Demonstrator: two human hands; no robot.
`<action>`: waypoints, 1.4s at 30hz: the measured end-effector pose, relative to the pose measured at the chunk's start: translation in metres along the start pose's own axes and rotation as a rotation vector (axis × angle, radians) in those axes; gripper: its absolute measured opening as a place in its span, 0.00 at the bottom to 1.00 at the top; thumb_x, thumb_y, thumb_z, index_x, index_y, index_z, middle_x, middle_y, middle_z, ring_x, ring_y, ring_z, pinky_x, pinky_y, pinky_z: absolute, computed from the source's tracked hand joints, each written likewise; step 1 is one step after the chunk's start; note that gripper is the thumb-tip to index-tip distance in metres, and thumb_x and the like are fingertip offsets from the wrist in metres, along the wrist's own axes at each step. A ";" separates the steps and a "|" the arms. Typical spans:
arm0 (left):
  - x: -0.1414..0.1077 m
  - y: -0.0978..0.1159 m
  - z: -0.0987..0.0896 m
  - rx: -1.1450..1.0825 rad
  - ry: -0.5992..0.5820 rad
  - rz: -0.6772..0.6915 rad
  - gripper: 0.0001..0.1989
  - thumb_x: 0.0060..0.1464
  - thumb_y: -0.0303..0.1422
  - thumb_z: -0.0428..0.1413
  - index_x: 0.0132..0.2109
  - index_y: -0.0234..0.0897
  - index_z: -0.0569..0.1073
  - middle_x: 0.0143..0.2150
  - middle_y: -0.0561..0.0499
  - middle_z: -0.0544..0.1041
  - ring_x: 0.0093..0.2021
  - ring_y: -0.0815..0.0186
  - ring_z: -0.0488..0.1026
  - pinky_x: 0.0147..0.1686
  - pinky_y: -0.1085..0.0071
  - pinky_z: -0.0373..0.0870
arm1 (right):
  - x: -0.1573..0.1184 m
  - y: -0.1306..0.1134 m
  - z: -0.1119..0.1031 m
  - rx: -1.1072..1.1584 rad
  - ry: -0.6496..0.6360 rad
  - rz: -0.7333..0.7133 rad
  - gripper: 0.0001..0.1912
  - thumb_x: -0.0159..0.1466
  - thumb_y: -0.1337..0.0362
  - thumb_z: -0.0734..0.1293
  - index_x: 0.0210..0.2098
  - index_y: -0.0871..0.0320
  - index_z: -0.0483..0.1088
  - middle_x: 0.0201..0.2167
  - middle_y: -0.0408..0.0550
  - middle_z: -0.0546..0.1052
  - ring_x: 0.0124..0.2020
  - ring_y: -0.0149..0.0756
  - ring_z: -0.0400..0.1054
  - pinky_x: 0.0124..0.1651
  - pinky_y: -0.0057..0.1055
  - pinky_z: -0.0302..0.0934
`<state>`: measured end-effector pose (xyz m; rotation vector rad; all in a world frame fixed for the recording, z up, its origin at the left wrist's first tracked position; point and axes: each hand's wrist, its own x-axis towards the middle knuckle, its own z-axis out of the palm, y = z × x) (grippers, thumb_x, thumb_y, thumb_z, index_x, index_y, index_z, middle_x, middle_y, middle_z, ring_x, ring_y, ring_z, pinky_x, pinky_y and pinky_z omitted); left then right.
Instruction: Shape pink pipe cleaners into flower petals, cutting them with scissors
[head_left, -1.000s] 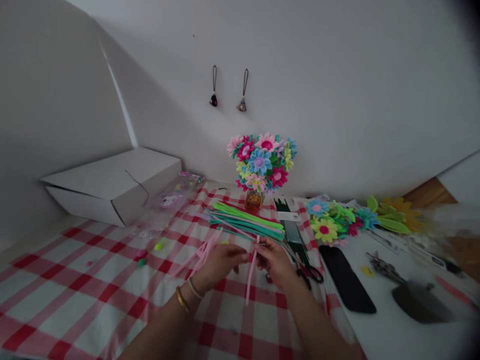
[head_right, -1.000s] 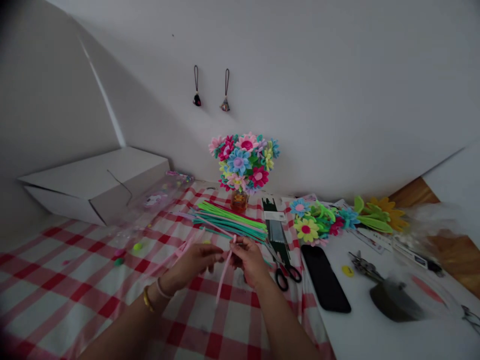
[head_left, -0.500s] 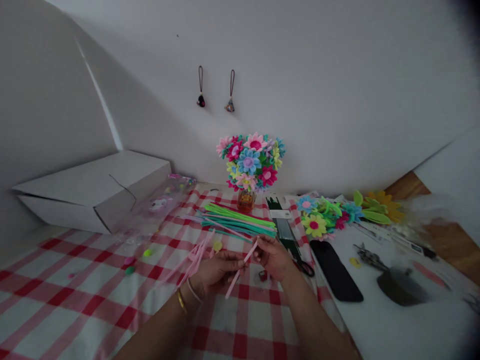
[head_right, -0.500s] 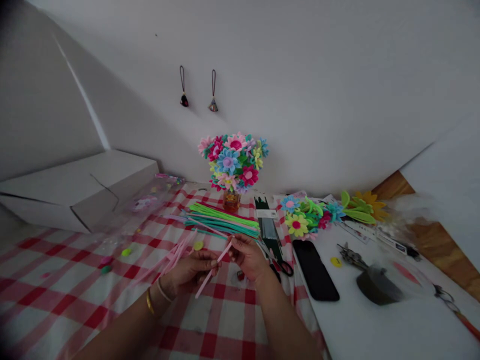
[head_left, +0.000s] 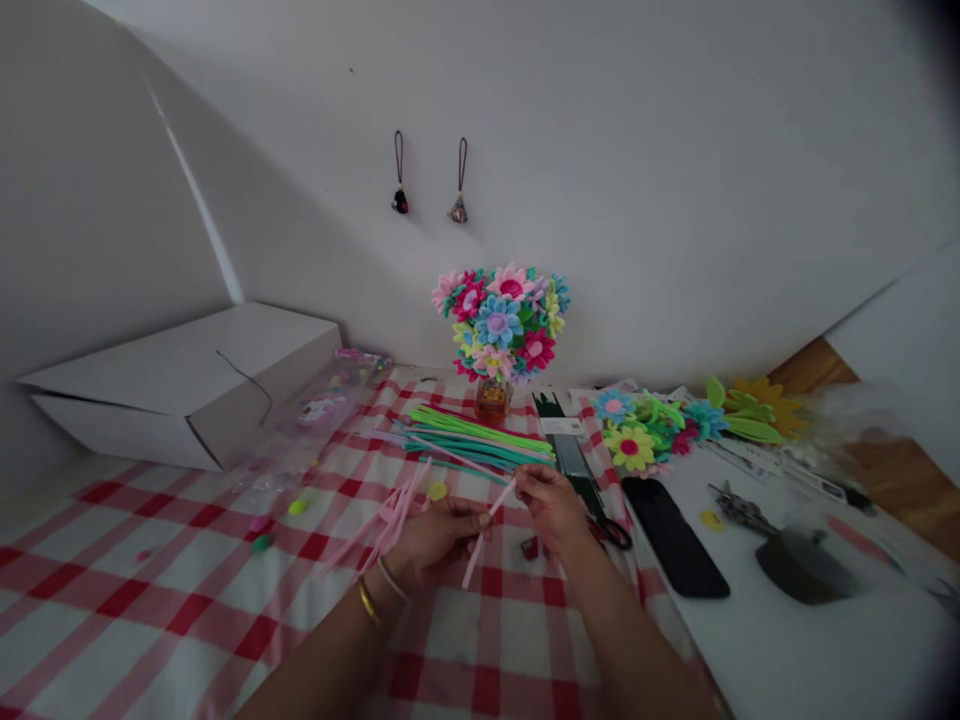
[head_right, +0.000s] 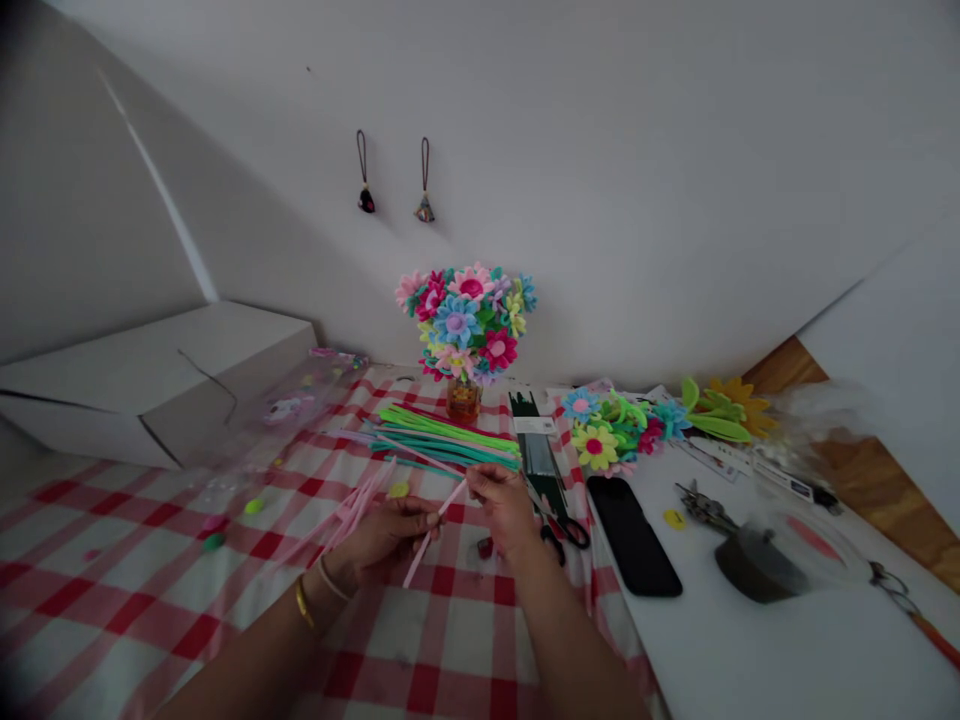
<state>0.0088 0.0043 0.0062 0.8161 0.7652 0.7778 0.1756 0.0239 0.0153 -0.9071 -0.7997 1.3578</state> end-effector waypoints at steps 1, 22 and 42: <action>0.000 0.002 -0.001 0.009 0.027 -0.004 0.12 0.36 0.34 0.64 0.28 0.30 0.75 0.22 0.52 0.72 0.17 0.77 0.62 0.18 0.79 0.54 | 0.001 -0.001 -0.002 -0.054 -0.021 0.009 0.09 0.42 0.64 0.73 0.22 0.58 0.72 0.19 0.40 0.70 0.20 0.26 0.59 0.26 0.26 0.55; 0.007 0.002 -0.016 0.340 0.143 0.086 0.14 0.34 0.37 0.62 0.27 0.31 0.74 0.19 0.53 0.71 0.16 0.76 0.58 0.17 0.77 0.51 | -0.016 -0.002 0.004 -1.594 -0.536 -0.808 0.08 0.61 0.64 0.61 0.35 0.56 0.72 0.31 0.48 0.73 0.39 0.38 0.61 0.44 0.36 0.54; 0.004 -0.002 -0.010 -0.080 -0.062 -0.041 0.14 0.35 0.31 0.64 0.33 0.30 0.76 0.29 0.45 0.77 0.32 0.65 0.73 0.38 0.68 0.65 | -0.018 0.002 0.007 -0.392 -0.342 0.280 0.09 0.50 0.60 0.67 0.24 0.60 0.67 0.15 0.39 0.69 0.17 0.27 0.63 0.23 0.26 0.60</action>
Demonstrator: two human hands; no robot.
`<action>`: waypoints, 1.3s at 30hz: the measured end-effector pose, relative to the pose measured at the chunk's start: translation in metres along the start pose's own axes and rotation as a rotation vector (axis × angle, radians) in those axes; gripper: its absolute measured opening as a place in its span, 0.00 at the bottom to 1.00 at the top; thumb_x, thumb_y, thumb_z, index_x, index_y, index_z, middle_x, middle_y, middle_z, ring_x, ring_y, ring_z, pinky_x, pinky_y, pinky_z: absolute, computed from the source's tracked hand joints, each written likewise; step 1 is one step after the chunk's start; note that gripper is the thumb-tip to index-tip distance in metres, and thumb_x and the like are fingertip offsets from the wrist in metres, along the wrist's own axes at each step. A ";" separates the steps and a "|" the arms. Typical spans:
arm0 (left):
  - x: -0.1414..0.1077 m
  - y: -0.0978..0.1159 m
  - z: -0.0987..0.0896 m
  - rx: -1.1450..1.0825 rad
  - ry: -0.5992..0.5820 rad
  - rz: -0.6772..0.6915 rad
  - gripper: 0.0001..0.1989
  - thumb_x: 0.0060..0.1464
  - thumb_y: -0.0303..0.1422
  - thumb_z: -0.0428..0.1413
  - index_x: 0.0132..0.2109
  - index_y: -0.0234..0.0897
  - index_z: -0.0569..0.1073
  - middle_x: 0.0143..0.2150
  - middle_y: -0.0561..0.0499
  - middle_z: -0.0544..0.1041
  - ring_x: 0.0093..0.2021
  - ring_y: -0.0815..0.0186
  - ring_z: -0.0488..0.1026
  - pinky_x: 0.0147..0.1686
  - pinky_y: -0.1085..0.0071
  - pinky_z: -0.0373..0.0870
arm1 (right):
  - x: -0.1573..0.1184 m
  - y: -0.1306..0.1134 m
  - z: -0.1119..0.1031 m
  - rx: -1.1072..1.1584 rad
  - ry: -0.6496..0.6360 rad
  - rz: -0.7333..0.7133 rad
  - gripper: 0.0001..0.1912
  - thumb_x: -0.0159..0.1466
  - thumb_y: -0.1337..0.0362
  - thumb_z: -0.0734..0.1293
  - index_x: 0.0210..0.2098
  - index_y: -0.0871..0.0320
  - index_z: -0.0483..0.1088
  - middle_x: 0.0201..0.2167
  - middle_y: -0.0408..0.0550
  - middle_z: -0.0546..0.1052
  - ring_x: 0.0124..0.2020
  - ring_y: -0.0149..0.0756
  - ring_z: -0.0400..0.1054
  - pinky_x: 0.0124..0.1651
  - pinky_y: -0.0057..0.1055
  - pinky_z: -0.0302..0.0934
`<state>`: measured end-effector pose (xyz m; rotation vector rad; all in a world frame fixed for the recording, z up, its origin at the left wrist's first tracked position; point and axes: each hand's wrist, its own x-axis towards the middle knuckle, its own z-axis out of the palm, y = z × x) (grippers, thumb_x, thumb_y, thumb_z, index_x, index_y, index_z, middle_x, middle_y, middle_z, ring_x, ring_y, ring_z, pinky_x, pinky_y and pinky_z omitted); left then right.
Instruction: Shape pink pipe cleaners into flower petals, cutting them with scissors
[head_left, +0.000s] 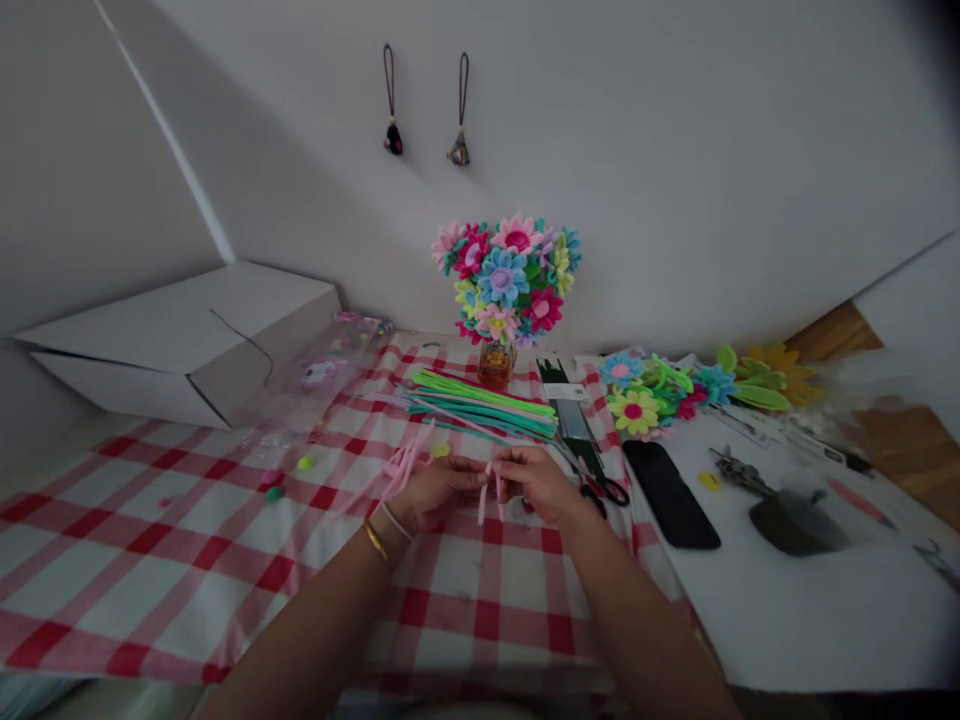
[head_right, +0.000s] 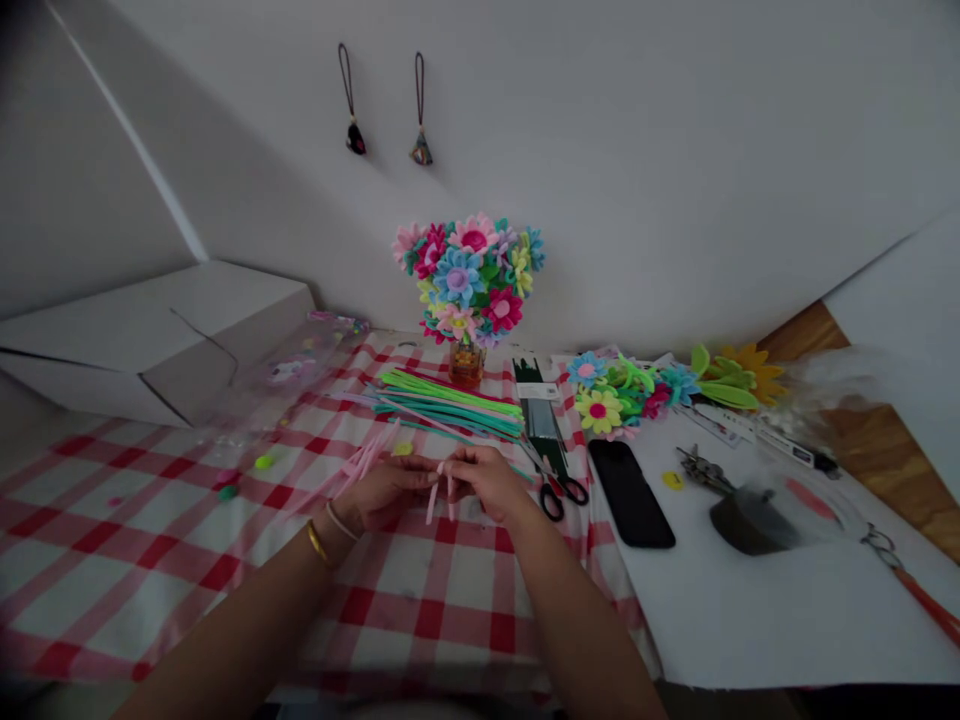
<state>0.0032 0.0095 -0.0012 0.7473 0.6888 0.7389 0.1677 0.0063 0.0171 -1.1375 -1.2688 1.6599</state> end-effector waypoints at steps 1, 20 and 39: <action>0.000 0.000 0.001 -0.018 0.001 -0.006 0.13 0.36 0.31 0.64 0.33 0.30 0.75 0.29 0.45 0.77 0.31 0.65 0.73 0.37 0.68 0.66 | 0.001 0.001 0.000 0.054 -0.006 0.005 0.09 0.49 0.60 0.68 0.24 0.61 0.67 0.15 0.39 0.69 0.17 0.27 0.64 0.24 0.27 0.61; -0.005 -0.002 0.007 -0.129 -0.111 0.005 0.07 0.44 0.28 0.59 0.34 0.31 0.72 0.30 0.47 0.76 0.33 0.61 0.74 0.36 0.64 0.68 | -0.004 -0.006 -0.015 -0.051 -0.086 -0.025 0.10 0.50 0.60 0.70 0.26 0.60 0.68 0.17 0.37 0.66 0.14 0.20 0.54 0.17 0.21 0.46; -0.004 0.002 0.000 -0.142 -0.145 -0.032 0.05 0.45 0.24 0.57 0.33 0.29 0.71 0.29 0.46 0.76 0.29 0.62 0.75 0.34 0.64 0.69 | -0.002 -0.001 -0.006 -0.005 -0.093 0.005 0.11 0.48 0.59 0.69 0.25 0.60 0.68 0.17 0.37 0.66 0.16 0.22 0.54 0.20 0.23 0.45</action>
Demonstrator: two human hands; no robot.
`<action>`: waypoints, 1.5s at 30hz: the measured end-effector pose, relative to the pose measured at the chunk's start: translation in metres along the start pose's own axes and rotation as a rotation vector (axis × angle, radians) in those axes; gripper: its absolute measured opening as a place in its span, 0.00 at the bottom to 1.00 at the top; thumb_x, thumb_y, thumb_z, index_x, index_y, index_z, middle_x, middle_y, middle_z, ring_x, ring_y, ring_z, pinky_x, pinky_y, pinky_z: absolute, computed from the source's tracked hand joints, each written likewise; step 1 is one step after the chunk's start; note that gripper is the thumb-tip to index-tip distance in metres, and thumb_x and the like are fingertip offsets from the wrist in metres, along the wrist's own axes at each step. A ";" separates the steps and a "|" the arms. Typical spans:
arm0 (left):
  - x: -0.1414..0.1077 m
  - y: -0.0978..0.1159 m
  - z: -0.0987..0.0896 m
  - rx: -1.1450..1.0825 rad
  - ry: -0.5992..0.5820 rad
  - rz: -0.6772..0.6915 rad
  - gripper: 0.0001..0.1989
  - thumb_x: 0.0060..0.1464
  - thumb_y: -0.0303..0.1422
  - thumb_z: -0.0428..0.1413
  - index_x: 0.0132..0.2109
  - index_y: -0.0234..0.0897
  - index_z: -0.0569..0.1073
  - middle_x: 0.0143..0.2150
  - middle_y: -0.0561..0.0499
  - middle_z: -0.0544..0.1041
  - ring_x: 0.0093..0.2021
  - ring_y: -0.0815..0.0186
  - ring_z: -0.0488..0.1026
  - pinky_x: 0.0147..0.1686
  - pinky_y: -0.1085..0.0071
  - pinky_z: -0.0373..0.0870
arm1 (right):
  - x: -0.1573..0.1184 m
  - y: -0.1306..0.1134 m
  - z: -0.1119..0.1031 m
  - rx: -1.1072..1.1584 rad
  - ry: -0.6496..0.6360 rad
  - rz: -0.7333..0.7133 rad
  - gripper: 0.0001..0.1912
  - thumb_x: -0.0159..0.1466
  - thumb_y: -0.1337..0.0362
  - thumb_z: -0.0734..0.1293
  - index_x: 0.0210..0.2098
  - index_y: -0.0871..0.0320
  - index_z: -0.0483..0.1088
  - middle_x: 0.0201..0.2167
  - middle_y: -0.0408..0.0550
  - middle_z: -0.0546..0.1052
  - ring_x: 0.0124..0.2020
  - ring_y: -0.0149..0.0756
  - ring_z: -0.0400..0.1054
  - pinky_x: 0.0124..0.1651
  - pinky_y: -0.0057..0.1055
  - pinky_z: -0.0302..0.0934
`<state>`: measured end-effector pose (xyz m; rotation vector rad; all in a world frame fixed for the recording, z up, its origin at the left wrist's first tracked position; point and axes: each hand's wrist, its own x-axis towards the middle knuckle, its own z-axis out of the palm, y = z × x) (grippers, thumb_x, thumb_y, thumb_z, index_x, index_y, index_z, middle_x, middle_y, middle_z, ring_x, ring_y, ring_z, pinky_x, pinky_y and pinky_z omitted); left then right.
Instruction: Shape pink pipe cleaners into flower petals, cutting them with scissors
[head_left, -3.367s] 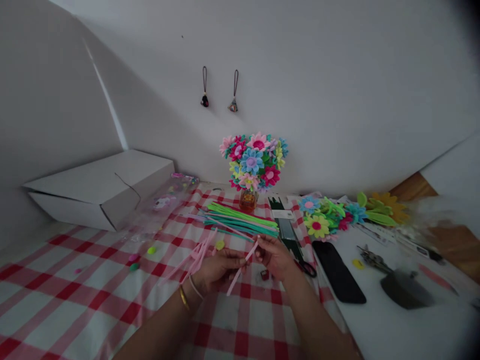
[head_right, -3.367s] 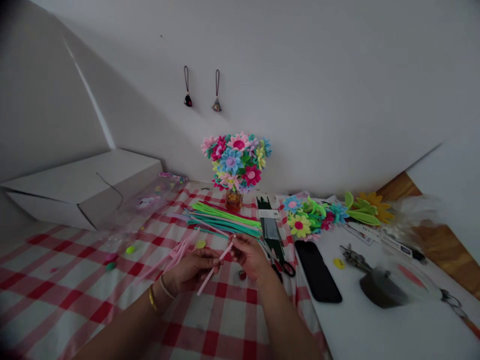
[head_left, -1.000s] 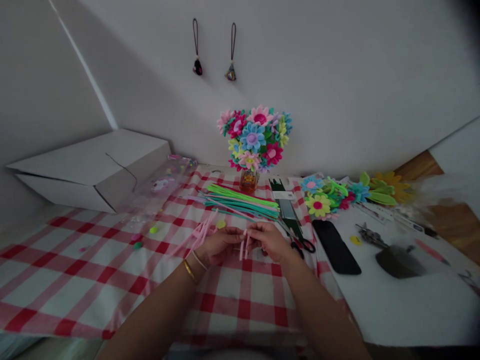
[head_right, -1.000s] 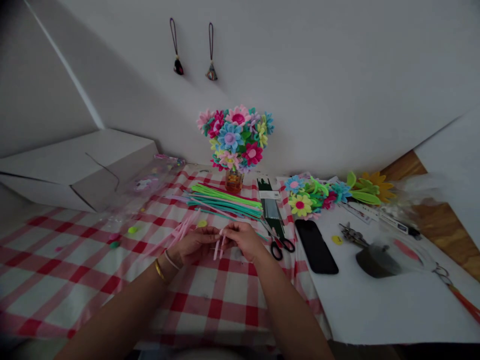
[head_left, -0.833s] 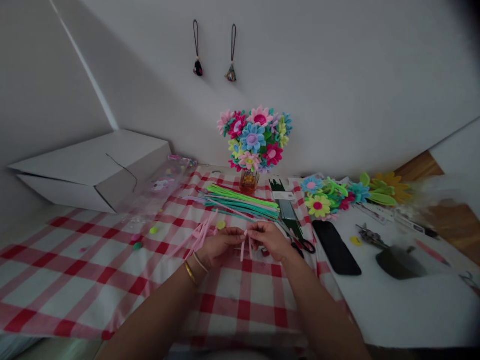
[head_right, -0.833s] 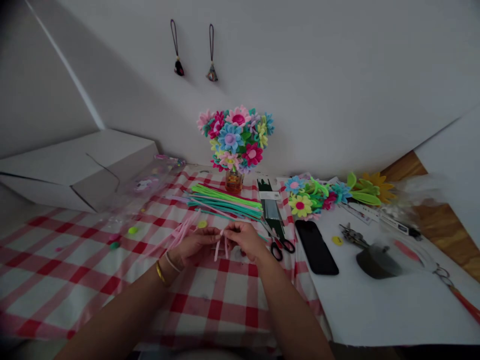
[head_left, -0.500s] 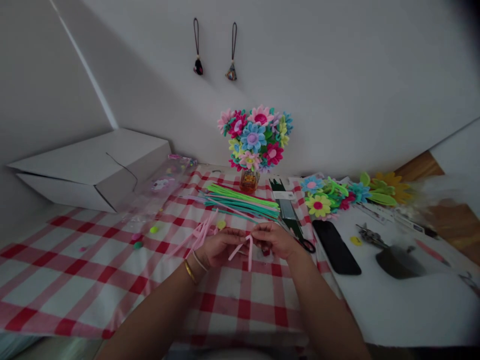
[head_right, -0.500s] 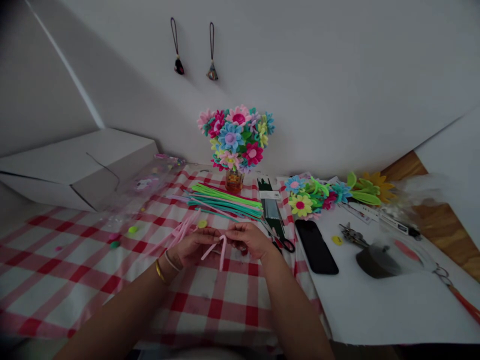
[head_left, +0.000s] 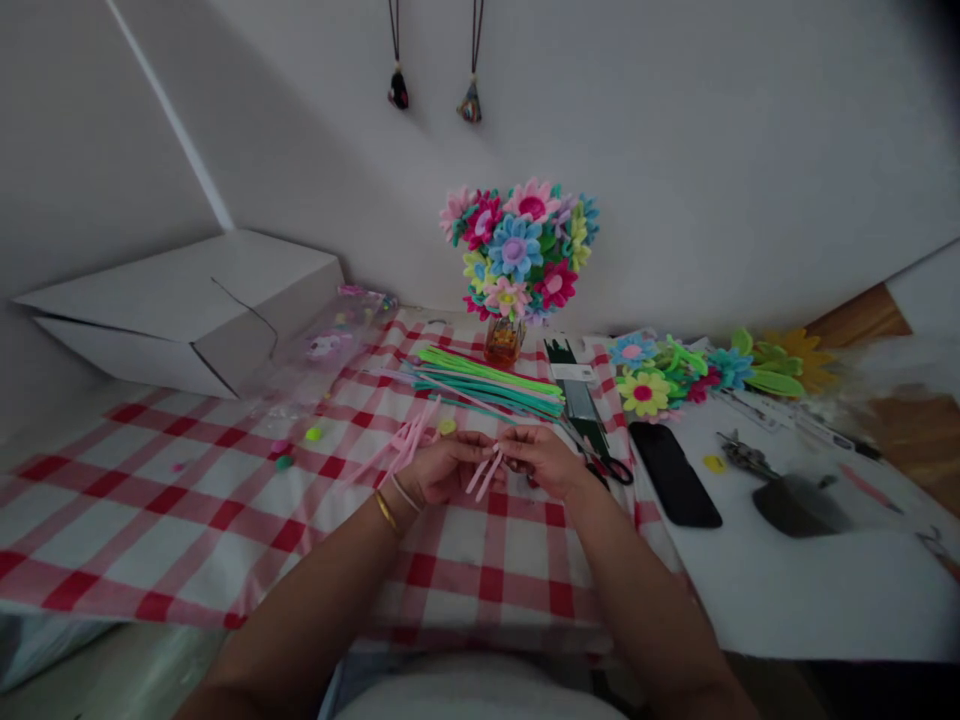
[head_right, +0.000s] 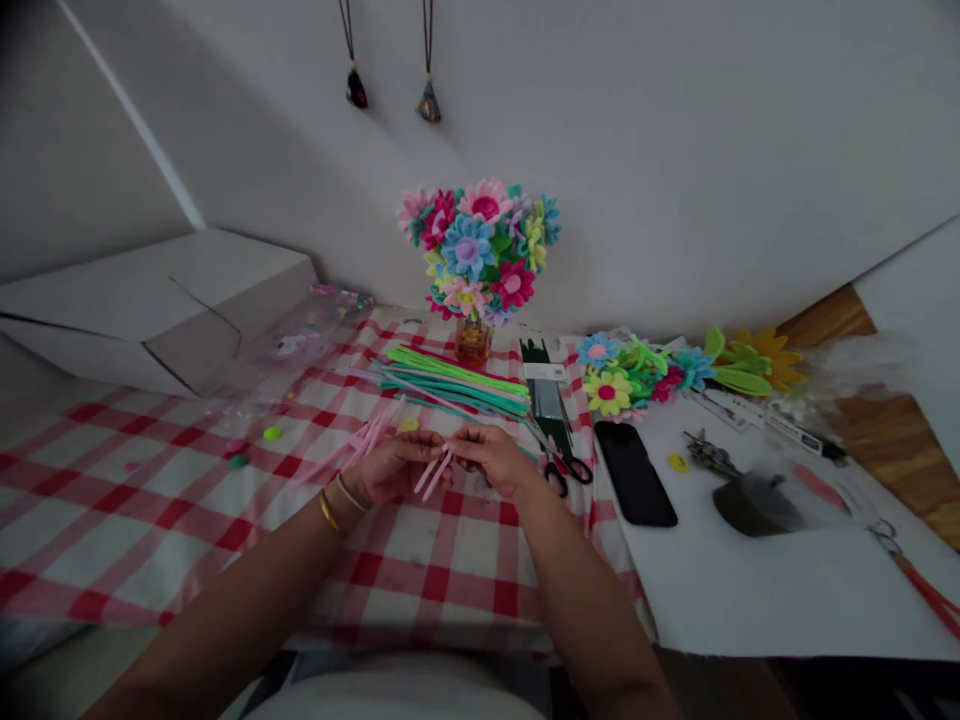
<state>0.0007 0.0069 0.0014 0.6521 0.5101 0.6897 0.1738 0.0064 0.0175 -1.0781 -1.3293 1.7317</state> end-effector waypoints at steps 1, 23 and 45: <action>0.001 0.000 -0.001 0.006 -0.011 0.002 0.05 0.45 0.24 0.57 0.33 0.29 0.71 0.28 0.46 0.76 0.29 0.63 0.75 0.34 0.65 0.70 | 0.001 0.001 0.001 -0.002 0.011 -0.022 0.11 0.48 0.59 0.69 0.25 0.60 0.68 0.17 0.37 0.66 0.17 0.22 0.53 0.21 0.23 0.46; -0.001 0.003 0.006 0.040 0.051 0.006 0.06 0.44 0.28 0.58 0.32 0.30 0.71 0.24 0.50 0.72 0.21 0.70 0.69 0.23 0.73 0.66 | 0.004 0.001 0.000 -0.186 0.081 -0.220 0.12 0.49 0.58 0.69 0.30 0.58 0.73 0.23 0.42 0.73 0.25 0.28 0.63 0.31 0.28 0.59; -0.002 0.004 0.001 0.181 0.105 0.005 0.11 0.40 0.29 0.62 0.34 0.27 0.74 0.26 0.46 0.75 0.24 0.68 0.71 0.24 0.72 0.68 | 0.006 0.007 -0.013 -0.452 0.152 -0.324 0.08 0.50 0.57 0.69 0.27 0.55 0.73 0.27 0.43 0.73 0.30 0.33 0.66 0.35 0.30 0.60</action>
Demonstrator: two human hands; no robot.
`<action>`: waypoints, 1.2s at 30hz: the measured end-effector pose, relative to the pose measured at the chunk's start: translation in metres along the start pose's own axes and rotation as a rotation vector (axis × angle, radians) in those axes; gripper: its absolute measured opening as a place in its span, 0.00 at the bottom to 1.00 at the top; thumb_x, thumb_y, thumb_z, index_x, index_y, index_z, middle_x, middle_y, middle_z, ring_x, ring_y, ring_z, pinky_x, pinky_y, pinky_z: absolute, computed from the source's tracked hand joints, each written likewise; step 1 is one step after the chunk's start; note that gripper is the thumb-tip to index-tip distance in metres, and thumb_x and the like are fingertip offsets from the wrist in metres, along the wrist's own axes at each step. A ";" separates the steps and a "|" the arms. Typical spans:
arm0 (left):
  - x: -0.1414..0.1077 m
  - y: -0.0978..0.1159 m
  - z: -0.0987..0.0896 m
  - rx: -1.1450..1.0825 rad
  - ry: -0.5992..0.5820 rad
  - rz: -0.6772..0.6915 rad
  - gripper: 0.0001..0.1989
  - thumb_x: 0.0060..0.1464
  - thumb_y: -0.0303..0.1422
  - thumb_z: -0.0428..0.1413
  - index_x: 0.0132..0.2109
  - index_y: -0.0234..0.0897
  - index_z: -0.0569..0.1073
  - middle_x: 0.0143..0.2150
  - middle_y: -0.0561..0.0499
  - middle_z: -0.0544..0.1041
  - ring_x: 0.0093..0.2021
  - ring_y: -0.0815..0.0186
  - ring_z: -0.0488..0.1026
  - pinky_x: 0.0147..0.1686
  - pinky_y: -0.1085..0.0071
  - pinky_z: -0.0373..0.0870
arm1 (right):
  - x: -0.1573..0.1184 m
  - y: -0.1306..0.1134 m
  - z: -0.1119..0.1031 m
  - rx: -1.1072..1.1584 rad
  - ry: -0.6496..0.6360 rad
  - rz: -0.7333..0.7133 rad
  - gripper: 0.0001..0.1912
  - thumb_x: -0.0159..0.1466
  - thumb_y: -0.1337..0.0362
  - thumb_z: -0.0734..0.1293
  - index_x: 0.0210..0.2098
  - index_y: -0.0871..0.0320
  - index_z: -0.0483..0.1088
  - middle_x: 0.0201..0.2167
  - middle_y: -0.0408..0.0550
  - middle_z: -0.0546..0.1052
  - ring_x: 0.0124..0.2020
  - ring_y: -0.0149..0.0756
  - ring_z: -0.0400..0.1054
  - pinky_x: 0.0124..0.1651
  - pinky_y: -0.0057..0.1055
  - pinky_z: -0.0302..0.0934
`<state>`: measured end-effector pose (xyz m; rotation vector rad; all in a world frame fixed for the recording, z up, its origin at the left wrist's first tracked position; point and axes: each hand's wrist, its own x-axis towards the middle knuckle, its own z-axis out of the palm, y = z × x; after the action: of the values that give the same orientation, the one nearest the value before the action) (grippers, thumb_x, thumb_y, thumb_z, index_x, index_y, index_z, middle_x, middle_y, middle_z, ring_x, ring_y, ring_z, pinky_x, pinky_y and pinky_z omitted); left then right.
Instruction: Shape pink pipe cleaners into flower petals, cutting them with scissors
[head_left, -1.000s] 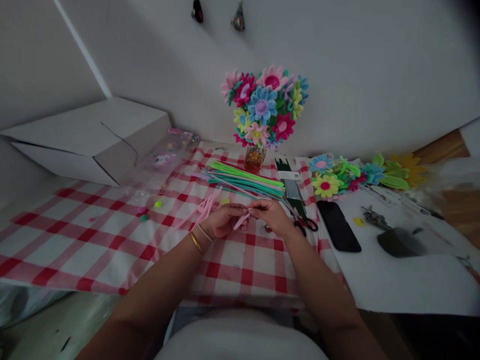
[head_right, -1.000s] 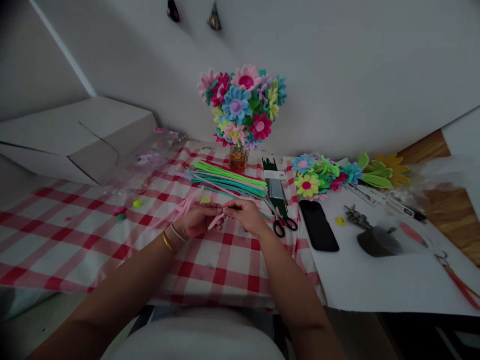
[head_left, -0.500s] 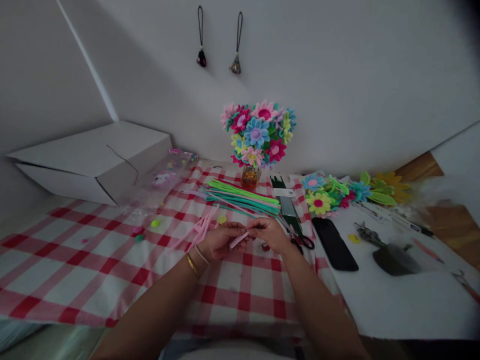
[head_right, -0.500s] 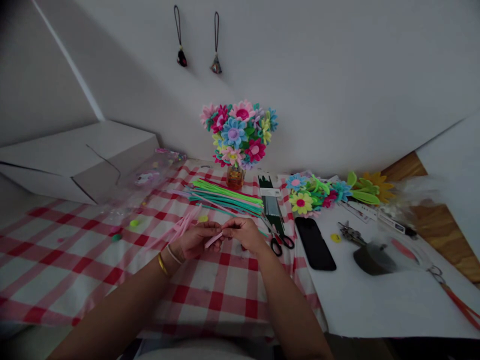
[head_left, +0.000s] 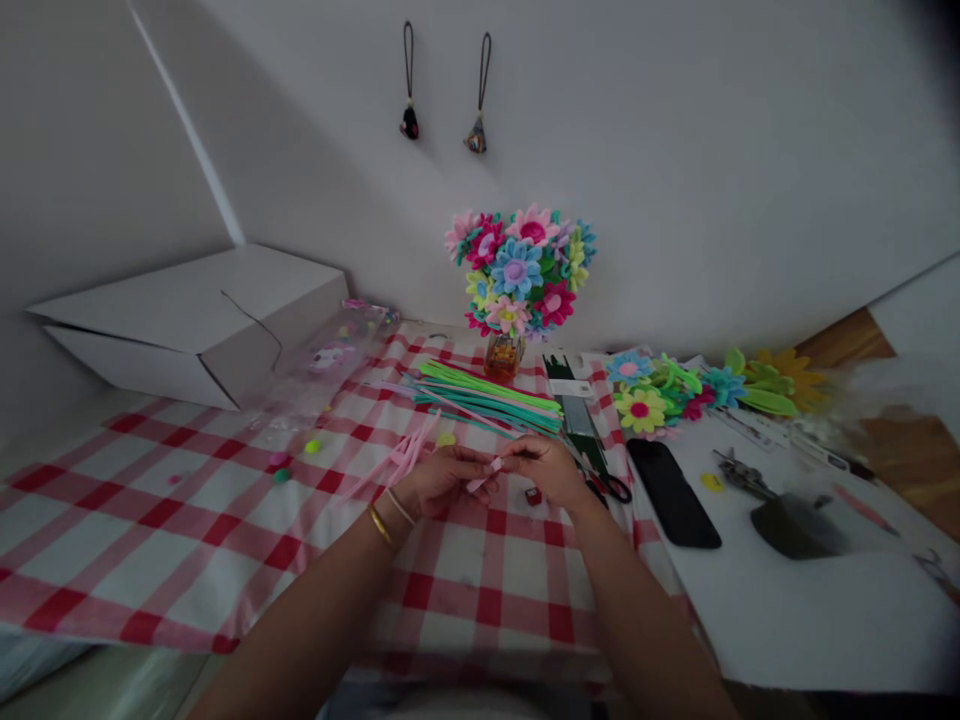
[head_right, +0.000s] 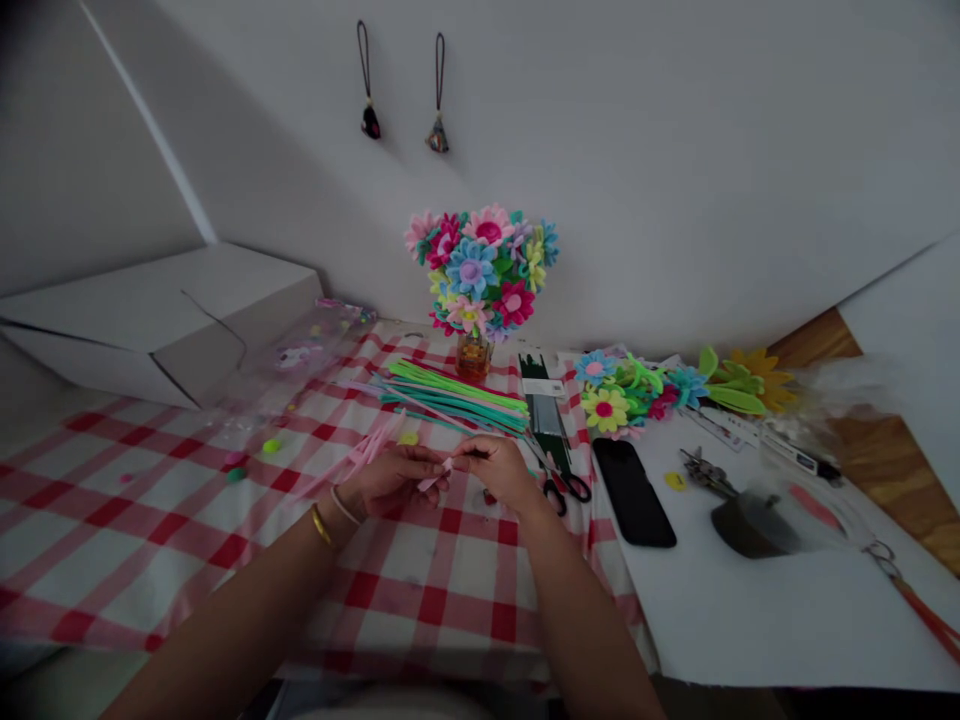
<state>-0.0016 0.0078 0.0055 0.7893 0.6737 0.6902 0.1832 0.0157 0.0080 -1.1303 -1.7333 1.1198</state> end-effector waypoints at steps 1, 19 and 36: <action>0.000 0.000 -0.001 0.014 0.006 0.001 0.12 0.39 0.29 0.62 0.34 0.27 0.75 0.26 0.46 0.75 0.24 0.68 0.71 0.24 0.72 0.68 | 0.000 0.000 0.000 -0.015 0.007 -0.008 0.08 0.50 0.57 0.69 0.27 0.55 0.73 0.27 0.43 0.73 0.30 0.33 0.66 0.35 0.30 0.60; -0.002 0.001 0.004 0.038 -0.036 0.014 0.15 0.40 0.32 0.62 0.38 0.28 0.75 0.28 0.46 0.76 0.27 0.67 0.72 0.28 0.71 0.69 | 0.002 -0.003 0.000 0.301 0.091 0.061 0.09 0.44 0.62 0.72 0.26 0.57 0.73 0.26 0.44 0.74 0.27 0.31 0.67 0.34 0.30 0.62; 0.003 0.000 -0.002 0.034 0.163 -0.028 0.07 0.41 0.28 0.58 0.31 0.27 0.74 0.21 0.47 0.75 0.19 0.69 0.70 0.21 0.73 0.67 | 0.001 -0.010 -0.010 -0.475 0.077 -0.517 0.06 0.56 0.62 0.67 0.32 0.48 0.75 0.33 0.44 0.77 0.42 0.40 0.62 0.48 0.40 0.53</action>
<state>-0.0012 0.0106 0.0032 0.7592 0.8445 0.7242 0.1894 0.0168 0.0202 -0.8870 -2.1265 0.3553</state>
